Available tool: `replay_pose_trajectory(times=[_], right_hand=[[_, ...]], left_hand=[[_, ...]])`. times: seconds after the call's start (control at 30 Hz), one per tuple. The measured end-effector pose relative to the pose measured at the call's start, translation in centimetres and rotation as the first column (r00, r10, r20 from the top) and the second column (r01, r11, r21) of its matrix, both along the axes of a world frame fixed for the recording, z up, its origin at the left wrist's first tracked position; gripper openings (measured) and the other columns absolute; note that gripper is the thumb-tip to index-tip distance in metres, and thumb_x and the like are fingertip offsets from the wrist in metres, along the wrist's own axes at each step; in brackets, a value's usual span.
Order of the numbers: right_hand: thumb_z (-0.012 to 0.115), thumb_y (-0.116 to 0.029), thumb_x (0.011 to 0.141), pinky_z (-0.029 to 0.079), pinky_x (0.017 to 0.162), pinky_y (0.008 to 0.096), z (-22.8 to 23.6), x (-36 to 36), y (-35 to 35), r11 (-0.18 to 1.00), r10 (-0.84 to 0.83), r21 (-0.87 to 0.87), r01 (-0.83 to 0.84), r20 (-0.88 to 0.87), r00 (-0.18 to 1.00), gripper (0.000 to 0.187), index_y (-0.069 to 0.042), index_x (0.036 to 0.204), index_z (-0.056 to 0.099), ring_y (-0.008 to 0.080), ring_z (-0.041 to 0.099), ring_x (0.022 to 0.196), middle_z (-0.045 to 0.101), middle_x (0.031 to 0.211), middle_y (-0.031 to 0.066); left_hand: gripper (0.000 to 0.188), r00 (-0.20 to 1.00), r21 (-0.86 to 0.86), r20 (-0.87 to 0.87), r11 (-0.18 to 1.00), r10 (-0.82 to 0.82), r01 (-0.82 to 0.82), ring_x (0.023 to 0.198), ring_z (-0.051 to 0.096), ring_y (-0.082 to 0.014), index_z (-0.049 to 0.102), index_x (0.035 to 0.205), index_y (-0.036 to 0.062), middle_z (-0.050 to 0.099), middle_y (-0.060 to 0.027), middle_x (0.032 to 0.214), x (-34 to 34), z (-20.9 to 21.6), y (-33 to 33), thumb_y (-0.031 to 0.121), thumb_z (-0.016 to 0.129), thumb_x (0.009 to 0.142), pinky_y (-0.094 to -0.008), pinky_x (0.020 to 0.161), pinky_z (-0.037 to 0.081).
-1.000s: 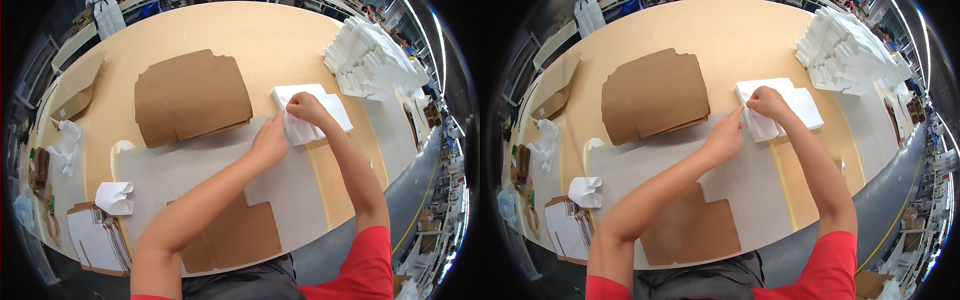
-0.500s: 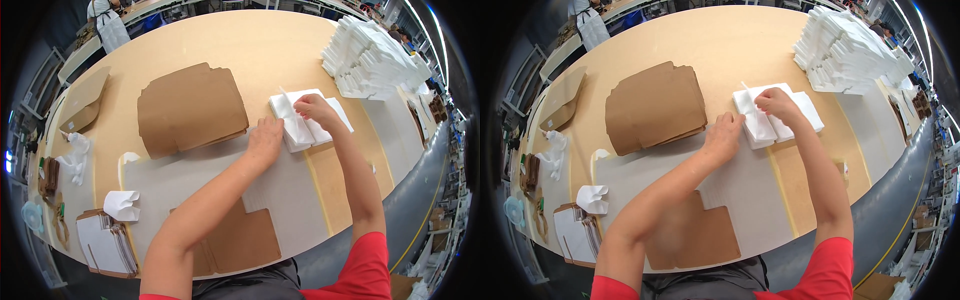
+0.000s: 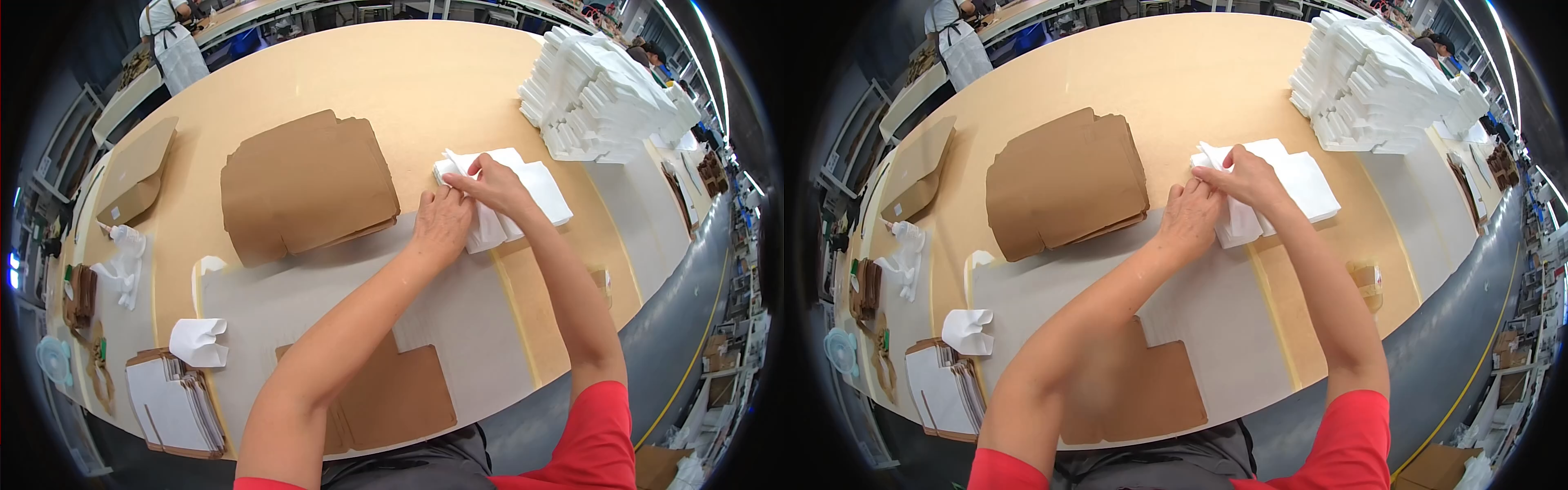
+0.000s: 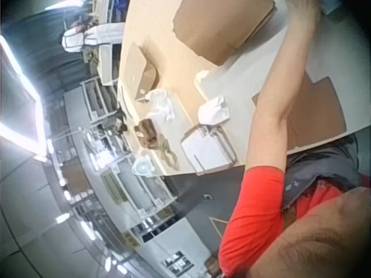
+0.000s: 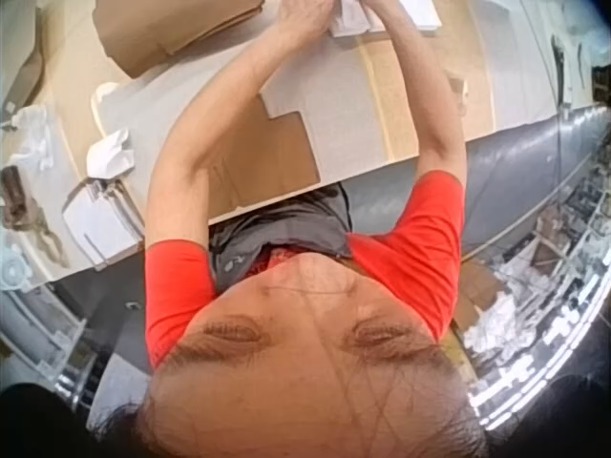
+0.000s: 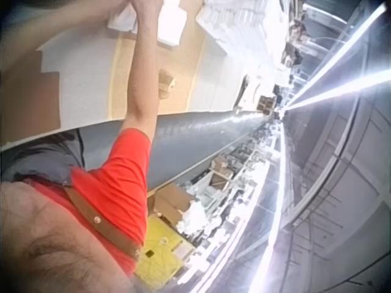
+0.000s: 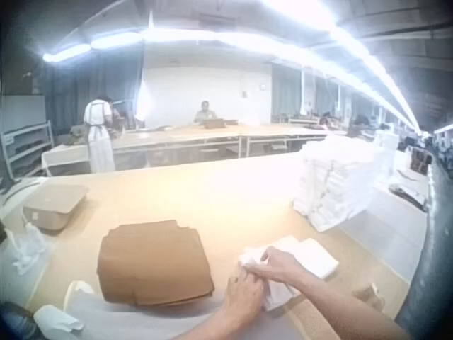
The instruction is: Applying glue to cardboard pieces and attaching foam liners to assemble packaging components.
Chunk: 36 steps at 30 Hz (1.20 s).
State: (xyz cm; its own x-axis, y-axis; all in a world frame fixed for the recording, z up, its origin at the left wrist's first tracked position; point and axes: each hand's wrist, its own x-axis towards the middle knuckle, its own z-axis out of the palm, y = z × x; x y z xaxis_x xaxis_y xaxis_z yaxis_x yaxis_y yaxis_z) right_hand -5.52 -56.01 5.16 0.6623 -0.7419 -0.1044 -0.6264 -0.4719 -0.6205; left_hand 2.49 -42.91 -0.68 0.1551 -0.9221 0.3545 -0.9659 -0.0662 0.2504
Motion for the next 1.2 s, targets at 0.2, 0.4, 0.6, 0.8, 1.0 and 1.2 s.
replay_pose_trajectory(times=[0.2,0.4,0.6,0.8,1.0,1.2], right_hand=[[0.067,-0.031,0.087,0.053,0.078,0.0475,-2.3,1.2,-1.5,0.872,0.054,-0.482,-0.086,-0.079,0.995,0.032,-0.001,0.096,0.061,0.0387,0.069,0.087,0.071,0.087,0.0189],[0.062,-0.024,0.097,0.054,0.074,0.0392,-0.1,-4.9,-4.0,0.947,-0.321,0.158,0.280,0.479,0.817,0.024,-0.003,0.108,0.060,0.0252,0.069,0.081,0.070,0.094,0.0154],[0.068,-0.021,0.097,0.055,0.080,0.0293,5.7,-22.5,-14.3,0.905,-0.421,0.269,0.330,0.688,0.591,0.024,-0.003,0.113,0.063,0.0140,0.066,0.088,0.069,0.101,0.0064],[0.060,-0.021,0.101,0.053,0.075,0.0245,20.3,-26.0,-9.0,0.951,-0.225,-0.027,0.309,0.623,0.749,0.027,-0.001,0.119,0.062,0.0114,0.065,0.085,0.068,0.102,0.0056],[0.064,-0.027,0.098,0.048,0.068,0.0230,21.7,-18.3,-0.7,0.955,-0.169,-0.096,0.280,0.598,0.784,0.028,-0.001,0.111,0.063,0.0077,0.059,0.074,0.065,0.090,0.0027],[0.060,-0.023,0.099,0.050,0.065,0.0256,20.2,-8.0,9.9,0.998,0.048,0.005,-0.067,0.643,0.765,0.025,0.000,0.105,0.061,0.0085,0.061,0.073,0.065,0.086,0.0036]], left_hand=[[0.036,0.994,-0.105,0.087,0.992,-0.060,0.069,0.107,0.055,-0.0237,0.062,0.111,0.0050,0.059,-0.0059,0.108,-0.3,-0.7,-0.7,-0.006,0.060,0.076,-0.0373,0.083,0.037],[0.047,0.995,0.010,0.070,0.997,-0.078,0.077,0.100,0.058,-0.0251,0.058,0.132,0.0156,0.058,-0.0083,0.105,-0.5,-0.1,-0.1,0.006,0.061,0.086,-0.0374,0.081,0.040],[0.052,0.955,0.182,0.261,0.979,-0.142,0.095,0.101,0.058,-0.0264,0.055,0.137,0.0281,0.057,-0.0097,0.104,-0.9,-0.5,-1.4,0.009,0.060,0.089,-0.0381,0.081,0.042],[0.058,0.963,0.105,0.227,0.987,-0.145,0.124,0.113,0.058,-0.0312,0.054,0.139,0.0281,0.059,-0.0177,0.121,-0.6,0.1,-0.8,0.002,0.060,0.087,-0.0397,0.089,0.043],[0.063,0.948,-0.056,-0.285,0.990,-0.141,0.130,0.133,0.049,-0.0339,0.042,0.152,0.0155,0.050,-0.0200,0.145,-1.4,9.3,2.2,0.005,0.060,0.092,-0.0429,0.105,0.041],[0.078,-0.177,-0.250,-0.956,0.965,-0.233,0.081,0.139,0.042,-0.0215,0.033,0.154,0.0048,0.050,-0.0125,0.145,-4.2,18.6,10.2,0.053,0.059,0.098,-0.0413,0.115,0.035]])
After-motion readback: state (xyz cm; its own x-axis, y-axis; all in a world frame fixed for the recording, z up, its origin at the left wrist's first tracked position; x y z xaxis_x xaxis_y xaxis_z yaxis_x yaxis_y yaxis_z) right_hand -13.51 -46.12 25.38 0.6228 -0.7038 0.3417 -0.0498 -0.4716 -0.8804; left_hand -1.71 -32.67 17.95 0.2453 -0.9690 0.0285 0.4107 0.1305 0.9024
